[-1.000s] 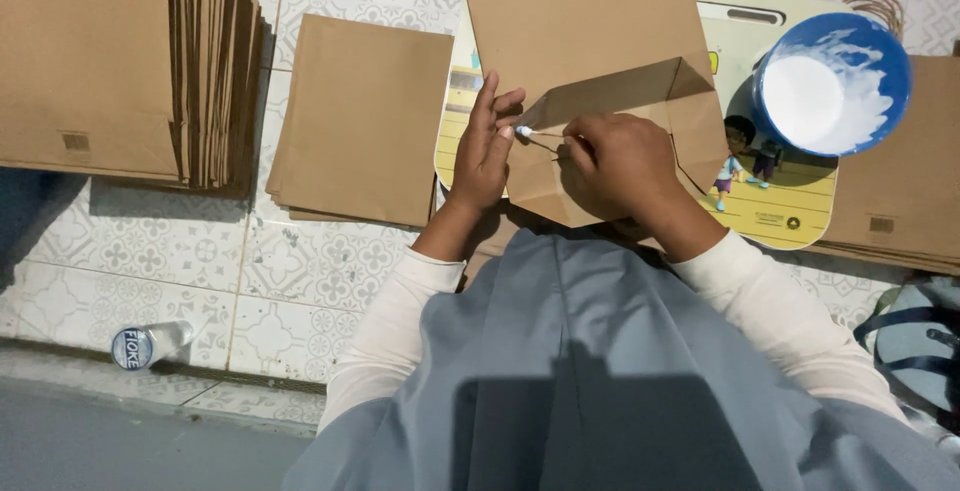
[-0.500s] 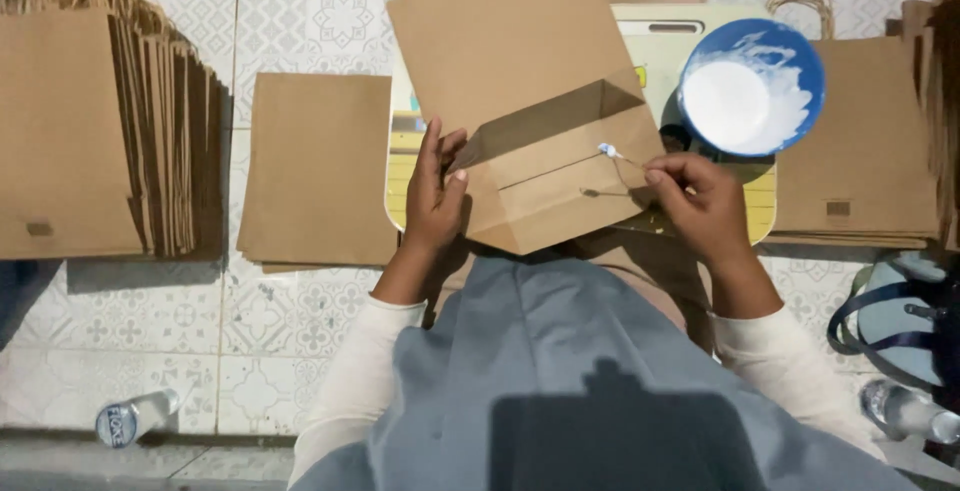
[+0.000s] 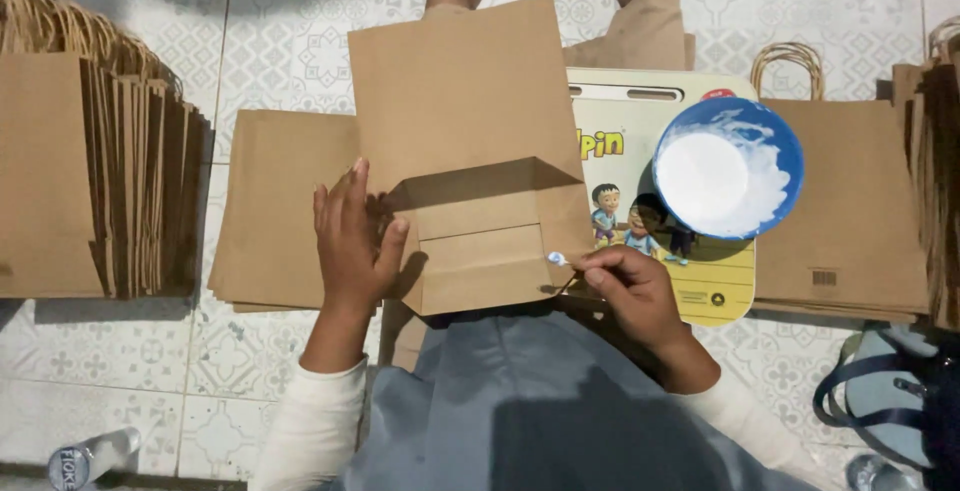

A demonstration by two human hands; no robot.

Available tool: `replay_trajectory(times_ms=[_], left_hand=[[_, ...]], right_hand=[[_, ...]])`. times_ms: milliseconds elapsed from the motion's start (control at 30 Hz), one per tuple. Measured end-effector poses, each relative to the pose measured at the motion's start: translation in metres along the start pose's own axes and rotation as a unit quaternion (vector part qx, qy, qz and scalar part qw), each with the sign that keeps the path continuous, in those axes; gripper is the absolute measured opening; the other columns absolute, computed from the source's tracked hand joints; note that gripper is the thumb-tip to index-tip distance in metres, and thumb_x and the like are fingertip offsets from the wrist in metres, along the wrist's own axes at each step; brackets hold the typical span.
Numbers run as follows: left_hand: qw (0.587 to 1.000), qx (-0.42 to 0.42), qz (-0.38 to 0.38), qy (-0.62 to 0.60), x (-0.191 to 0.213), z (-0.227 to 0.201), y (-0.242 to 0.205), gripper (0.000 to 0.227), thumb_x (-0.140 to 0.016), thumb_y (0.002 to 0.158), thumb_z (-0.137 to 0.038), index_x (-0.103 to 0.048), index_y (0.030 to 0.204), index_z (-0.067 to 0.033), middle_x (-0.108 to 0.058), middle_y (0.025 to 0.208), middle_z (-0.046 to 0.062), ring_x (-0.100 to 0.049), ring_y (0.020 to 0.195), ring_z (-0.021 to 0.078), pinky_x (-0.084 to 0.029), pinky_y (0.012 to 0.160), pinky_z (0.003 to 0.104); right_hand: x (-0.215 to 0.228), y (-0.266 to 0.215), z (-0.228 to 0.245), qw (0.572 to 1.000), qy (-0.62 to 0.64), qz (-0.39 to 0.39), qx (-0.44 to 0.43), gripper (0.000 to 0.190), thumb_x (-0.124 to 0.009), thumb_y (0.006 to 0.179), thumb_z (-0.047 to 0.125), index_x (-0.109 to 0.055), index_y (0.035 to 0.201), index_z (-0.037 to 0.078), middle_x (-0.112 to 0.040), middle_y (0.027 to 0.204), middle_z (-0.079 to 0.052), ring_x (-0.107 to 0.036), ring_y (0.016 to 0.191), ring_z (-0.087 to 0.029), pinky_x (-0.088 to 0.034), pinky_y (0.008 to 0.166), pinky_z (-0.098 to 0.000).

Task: The person sits on the floor and assembles brown paper bags by applying white glue to the seams with a small brush. They fold the flaps, press them to adhere, and repeat the process on multiple bags.

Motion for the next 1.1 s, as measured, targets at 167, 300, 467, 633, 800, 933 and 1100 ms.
replay_trajectory(times_ms=[167,300,467,633,800,933,1100], left_hand=[[0.992,-0.119,-0.002,0.038,-0.016,-0.082,0.011,0.058,-0.068,0.094,-0.045,-0.06,0.141,-0.0118,-0.054,0.149,0.018,-0.045,0.143,0.0437,-0.019,0.121,0.063],[0.986,-0.131,0.08,0.069,-0.045,-0.111,0.027,0.038,-0.072,0.094,-0.042,-0.072,0.122,-0.0174,-0.044,0.158,0.018,-0.03,0.15,0.0471,-0.015,0.119,0.069],[0.987,-0.077,0.133,0.042,-0.059,-0.121,0.055,0.043,-0.074,0.092,-0.03,-0.067,0.131,-0.014,-0.045,0.154,0.021,-0.032,0.148,0.0482,-0.016,0.118,0.072],[0.98,-0.052,0.182,0.054,-0.076,-0.112,0.055,0.074,-0.087,0.081,-0.026,-0.055,0.146,-0.0144,-0.034,0.161,0.023,-0.025,0.151,0.0501,-0.013,0.12,0.072],[0.972,-0.09,0.195,0.091,-0.087,-0.095,0.024,0.079,-0.085,0.087,-0.039,-0.05,0.156,-0.0198,-0.015,0.172,0.019,-0.003,0.158,0.0415,0.002,0.125,0.058],[0.963,-0.088,0.233,0.102,-0.063,-0.084,0.014,0.097,-0.092,0.076,-0.042,-0.047,0.16,-0.025,-0.001,0.173,0.019,0.009,0.157,0.0422,0.007,0.124,0.06],[0.947,-0.082,0.286,0.123,-0.034,-0.085,-0.009,0.092,-0.091,0.072,-0.021,-0.052,0.155,-0.0146,-0.006,0.172,0.022,0.001,0.158,0.0442,0.0,0.122,0.068]], right_hand=[[0.013,0.018,0.016,0.995,-0.08,-0.028,0.049,0.011,-0.07,0.093,-0.001,-0.075,0.103,-0.005,-0.071,0.079,-0.012,-0.059,0.071,-0.015,-0.051,0.068,-0.0339],[0.005,0.028,0.044,0.952,-0.283,-0.045,0.108,0.013,-0.072,0.098,0.003,-0.078,0.109,0.002,-0.075,0.087,-0.014,-0.072,0.079,-0.035,-0.055,0.073,-0.0427],[0.013,0.02,0.031,0.905,-0.403,-0.056,0.126,0.012,-0.073,0.101,0.009,-0.077,0.112,0.006,-0.075,0.091,-0.013,-0.071,0.085,-0.038,-0.056,0.078,-0.0465],[0.016,0.026,0.033,0.893,-0.424,-0.061,0.134,0.011,-0.071,0.102,0.007,-0.077,0.111,0.008,-0.076,0.094,-0.012,-0.072,0.087,-0.038,-0.055,0.08,-0.0445],[0.019,0.029,0.032,0.932,-0.336,-0.063,0.116,0.012,-0.071,0.1,0.004,-0.078,0.109,0.006,-0.076,0.094,-0.014,-0.073,0.088,-0.039,-0.056,0.079,-0.0436],[0.023,0.021,0.026,0.944,-0.311,-0.053,0.096,0.012,-0.07,0.101,0.001,-0.078,0.109,0.004,-0.076,0.092,-0.016,-0.073,0.087,-0.039,-0.057,0.078,-0.0449],[0.028,0.005,0.02,0.928,-0.351,0.001,0.125,0.017,-0.076,0.097,0.003,-0.081,0.112,0.009,-0.075,0.093,-0.013,-0.072,0.091,-0.04,-0.055,0.086,-0.0449]])
Point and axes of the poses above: each hand's wrist, its own y-axis towards the middle knuckle, its own x-axis out of the back of the hand, z = x × y, the point moved 5 cm from there along y, towards the middle knuckle
